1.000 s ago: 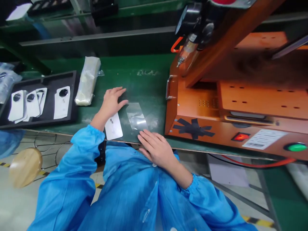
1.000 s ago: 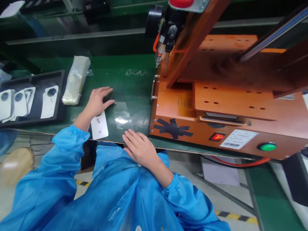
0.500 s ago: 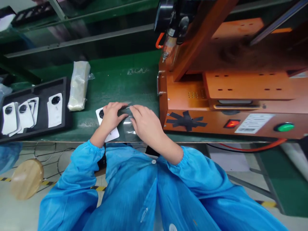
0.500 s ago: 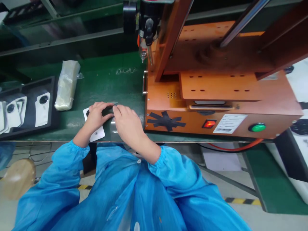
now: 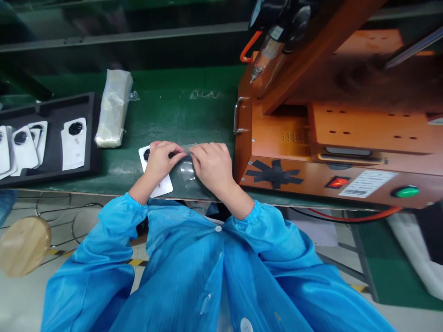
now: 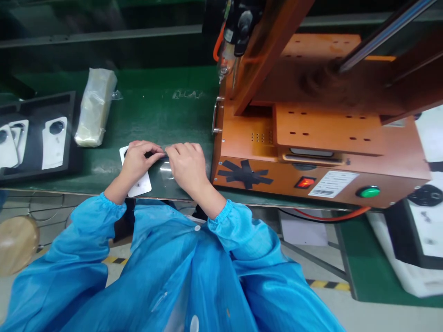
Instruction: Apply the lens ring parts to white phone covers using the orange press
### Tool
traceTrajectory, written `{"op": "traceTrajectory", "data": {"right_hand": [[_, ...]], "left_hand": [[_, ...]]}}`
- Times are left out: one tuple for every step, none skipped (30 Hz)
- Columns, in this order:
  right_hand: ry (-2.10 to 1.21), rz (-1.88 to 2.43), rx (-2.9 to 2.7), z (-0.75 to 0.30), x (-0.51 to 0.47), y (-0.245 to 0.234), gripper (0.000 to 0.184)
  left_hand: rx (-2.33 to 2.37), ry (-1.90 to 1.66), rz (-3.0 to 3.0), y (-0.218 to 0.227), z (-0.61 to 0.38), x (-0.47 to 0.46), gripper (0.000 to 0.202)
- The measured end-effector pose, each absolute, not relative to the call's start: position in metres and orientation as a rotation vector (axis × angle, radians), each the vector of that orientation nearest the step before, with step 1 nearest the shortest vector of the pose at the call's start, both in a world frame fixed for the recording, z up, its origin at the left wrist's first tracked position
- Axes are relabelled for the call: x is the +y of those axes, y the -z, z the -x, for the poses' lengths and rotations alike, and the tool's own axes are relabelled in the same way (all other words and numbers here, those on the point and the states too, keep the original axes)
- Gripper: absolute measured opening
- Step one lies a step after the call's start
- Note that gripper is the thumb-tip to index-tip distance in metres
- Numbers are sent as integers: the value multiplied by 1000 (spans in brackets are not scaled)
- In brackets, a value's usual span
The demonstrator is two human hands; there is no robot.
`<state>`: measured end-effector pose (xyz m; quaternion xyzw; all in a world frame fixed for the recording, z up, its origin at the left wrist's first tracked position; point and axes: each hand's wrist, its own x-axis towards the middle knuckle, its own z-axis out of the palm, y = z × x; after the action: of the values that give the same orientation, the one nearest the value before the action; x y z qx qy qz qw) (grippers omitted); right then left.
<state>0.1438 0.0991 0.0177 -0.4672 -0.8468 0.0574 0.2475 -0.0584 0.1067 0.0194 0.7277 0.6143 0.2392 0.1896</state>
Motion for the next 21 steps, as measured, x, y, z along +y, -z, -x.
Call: {"op": "traceTrajectory", "data": {"right_hand": [[-155, 1268, -2293, -145, 99, -18, 28], [-166, 1273, -2277, -145, 99, -18, 25], [-187, 1283, -2265, -145, 99, -17, 23], [-219, 1286, -2258, -145, 100, -17, 22], [-257, 1283, -2258, -145, 101, -16, 25], [-291, 1273, -2265, -144, 102, -15, 28], [-317, 1262, -2276, -144, 103, -14, 28], [-331, 1252, -2289, -143, 103, -14, 26], [-335, 1247, -2299, -143, 103, -13, 24], [-327, 1246, -2304, -143, 103, -13, 23], [-306, 1248, -2307, -144, 101, -13, 22], [-278, 1244, -2311, -144, 100, -12, 23], [-245, 1232, -2318, -146, 99, -12, 24], [-213, 1213, -2326, -147, 97, -11, 26], [-188, 1188, -2331, -149, 95, -10, 27], [-172, 1157, -2333, -150, 94, -9, 29], [-164, 1128, -2330, -152, 93, -8, 31], [-163, 1107, -2322, -154, 92, -7, 32], [-163, 1099, -2312, -155, 91, -6, 33], [-165, 1107, -2301, -155, 90, -6, 33], [-172, 1127, -2290, -156, 90, -7, 32]], "left_hand": [[1721, -665, -2058, -20, 59, 106, 8], [1718, -659, -2071, -20, 59, 105, 8], [1719, -653, -2085, -20, 58, 104, 8], [1723, -648, -2101, -20, 58, 102, 7], [1725, -642, -2116, -20, 56, 101, 7], [1728, -637, -2129, -19, 55, 99, 7], [1730, -632, -2139, -19, 53, 97, 8], [1731, -627, -2147, -18, 52, 95, 8], [1733, -625, -2153, -18, 51, 94, 8], [1734, -627, -2158, -17, 50, 93, 9], [1734, -631, -2163, -17, 50, 92, 9], [1732, -637, -2170, -16, 50, 93, 10], [1727, -644, -2179, -15, 50, 93, 10], [1718, -651, -2191, -15, 51, 95, 10], [1704, -656, -2206, -14, 52, 96, 11], [1687, -656, -2223, -14, 52, 97, 11], [1671, -651, -2239, -13, 53, 98, 12], [1658, -641, -2252, -13, 53, 99, 12], [1651, -626, -2258, -13, 53, 100, 12], [1650, -612, -2256, -13, 53, 99, 12], [1657, -608, -2245, -14, 52, 98, 11]]}}
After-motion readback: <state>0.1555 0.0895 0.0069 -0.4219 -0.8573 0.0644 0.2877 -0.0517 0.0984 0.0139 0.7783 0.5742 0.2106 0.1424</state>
